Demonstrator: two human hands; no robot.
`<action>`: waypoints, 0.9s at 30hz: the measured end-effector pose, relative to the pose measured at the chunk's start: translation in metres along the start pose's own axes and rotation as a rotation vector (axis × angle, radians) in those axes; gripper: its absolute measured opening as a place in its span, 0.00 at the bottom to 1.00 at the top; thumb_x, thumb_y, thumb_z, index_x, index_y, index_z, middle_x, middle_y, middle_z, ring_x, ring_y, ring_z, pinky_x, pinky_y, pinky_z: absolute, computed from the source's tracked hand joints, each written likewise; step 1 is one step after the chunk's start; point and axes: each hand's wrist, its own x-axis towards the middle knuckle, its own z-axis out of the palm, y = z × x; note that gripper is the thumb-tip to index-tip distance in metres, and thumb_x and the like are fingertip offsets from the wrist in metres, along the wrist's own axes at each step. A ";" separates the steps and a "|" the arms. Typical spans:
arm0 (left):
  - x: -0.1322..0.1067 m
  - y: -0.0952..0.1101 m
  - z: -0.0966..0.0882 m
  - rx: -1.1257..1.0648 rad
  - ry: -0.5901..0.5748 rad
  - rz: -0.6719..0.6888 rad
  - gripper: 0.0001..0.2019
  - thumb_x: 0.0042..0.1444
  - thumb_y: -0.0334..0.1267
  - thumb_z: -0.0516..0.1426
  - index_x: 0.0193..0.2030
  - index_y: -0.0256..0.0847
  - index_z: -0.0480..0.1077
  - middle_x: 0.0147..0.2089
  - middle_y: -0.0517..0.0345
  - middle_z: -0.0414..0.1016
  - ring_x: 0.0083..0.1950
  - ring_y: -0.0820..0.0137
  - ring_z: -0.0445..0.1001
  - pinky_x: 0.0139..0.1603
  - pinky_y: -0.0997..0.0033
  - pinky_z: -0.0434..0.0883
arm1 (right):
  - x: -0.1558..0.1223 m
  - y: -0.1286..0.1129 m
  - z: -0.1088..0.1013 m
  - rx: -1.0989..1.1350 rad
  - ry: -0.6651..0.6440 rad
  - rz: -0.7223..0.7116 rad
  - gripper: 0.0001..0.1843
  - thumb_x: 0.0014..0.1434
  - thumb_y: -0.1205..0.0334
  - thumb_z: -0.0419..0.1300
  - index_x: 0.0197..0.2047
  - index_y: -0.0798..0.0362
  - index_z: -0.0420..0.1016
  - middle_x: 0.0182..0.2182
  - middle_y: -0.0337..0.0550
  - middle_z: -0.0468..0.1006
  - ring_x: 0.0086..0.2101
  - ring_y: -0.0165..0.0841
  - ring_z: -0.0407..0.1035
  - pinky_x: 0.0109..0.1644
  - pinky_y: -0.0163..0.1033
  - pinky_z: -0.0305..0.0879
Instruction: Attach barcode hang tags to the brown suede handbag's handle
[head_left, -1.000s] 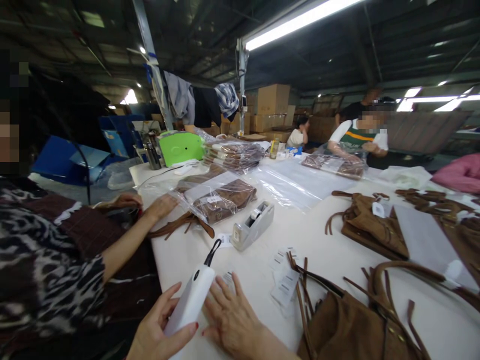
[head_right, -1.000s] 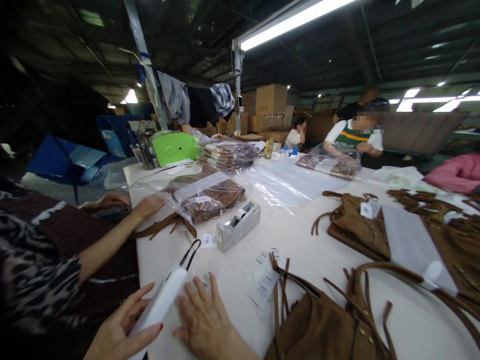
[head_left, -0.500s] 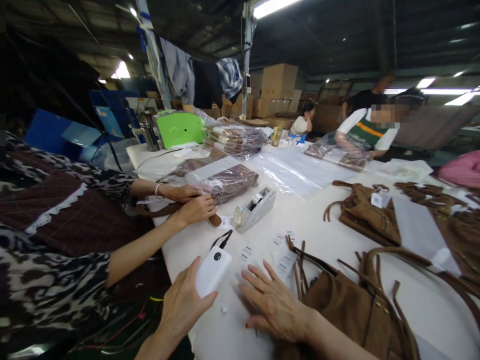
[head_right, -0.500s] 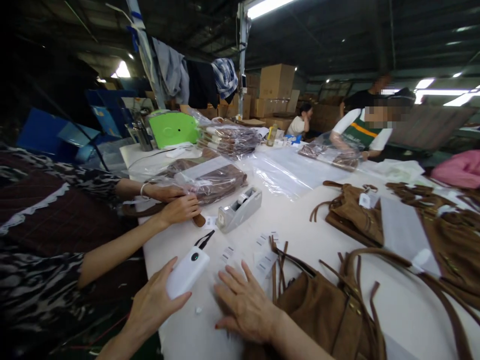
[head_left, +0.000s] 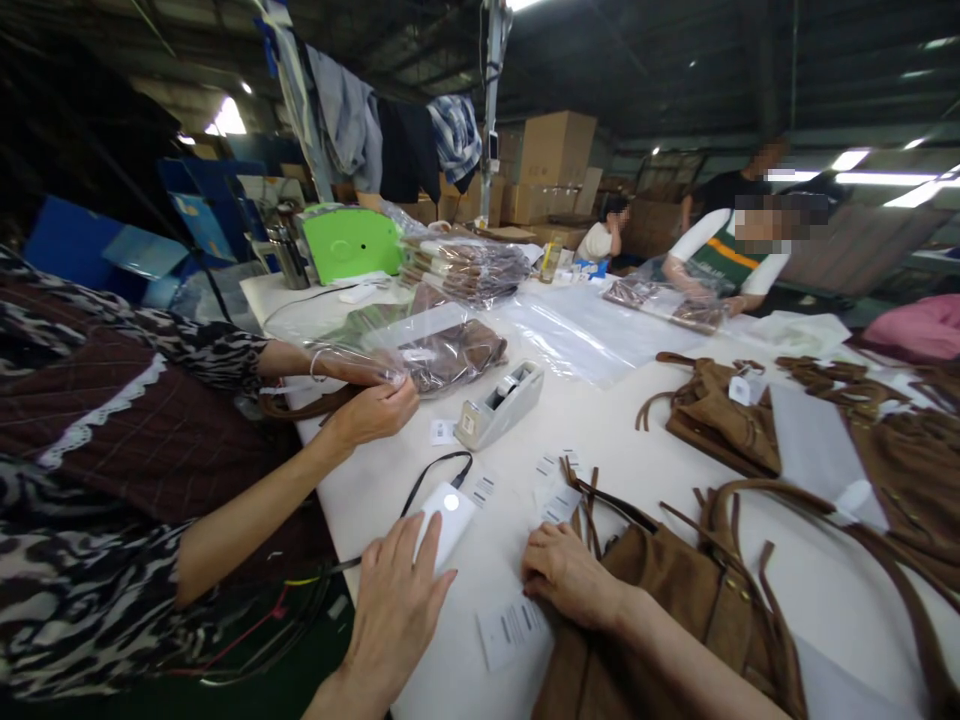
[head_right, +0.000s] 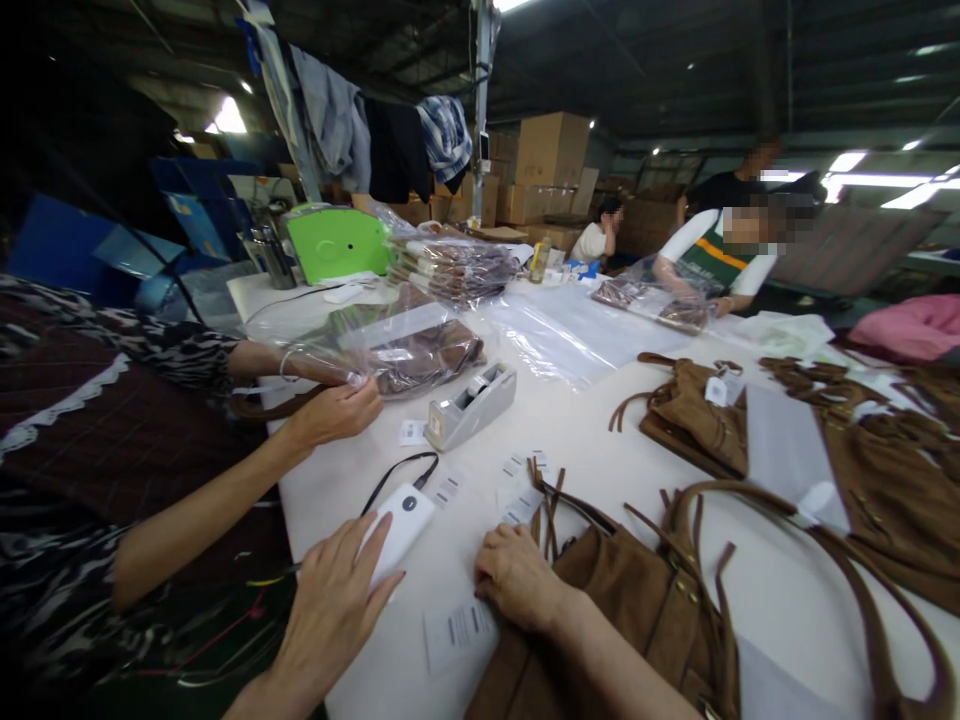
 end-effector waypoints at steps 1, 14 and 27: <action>-0.008 0.004 -0.001 -0.046 0.020 0.058 0.19 0.55 0.38 0.51 0.53 0.40 0.59 0.50 0.49 0.66 0.51 0.61 0.63 0.49 0.60 0.62 | 0.000 -0.001 0.001 -0.027 -0.005 -0.002 0.04 0.53 0.61 0.59 0.31 0.52 0.70 0.34 0.38 0.71 0.39 0.33 0.60 0.42 0.39 0.52; -0.042 0.036 0.028 -0.281 -0.256 -0.045 0.11 0.52 0.34 0.52 0.43 0.44 0.67 0.40 0.53 0.68 0.42 0.64 0.68 0.43 0.65 0.69 | -0.017 -0.008 0.003 -0.164 0.099 -0.070 0.06 0.58 0.68 0.46 0.35 0.55 0.63 0.38 0.45 0.67 0.40 0.35 0.58 0.47 0.41 0.54; -0.025 0.044 0.021 -0.325 -0.385 -0.258 0.27 0.52 0.37 0.49 0.59 0.33 0.52 0.51 0.43 0.64 0.55 0.58 0.61 0.54 0.58 0.61 | -0.045 0.001 -0.031 0.222 0.332 -0.013 0.07 0.59 0.67 0.43 0.32 0.53 0.60 0.33 0.43 0.65 0.35 0.33 0.58 0.41 0.40 0.57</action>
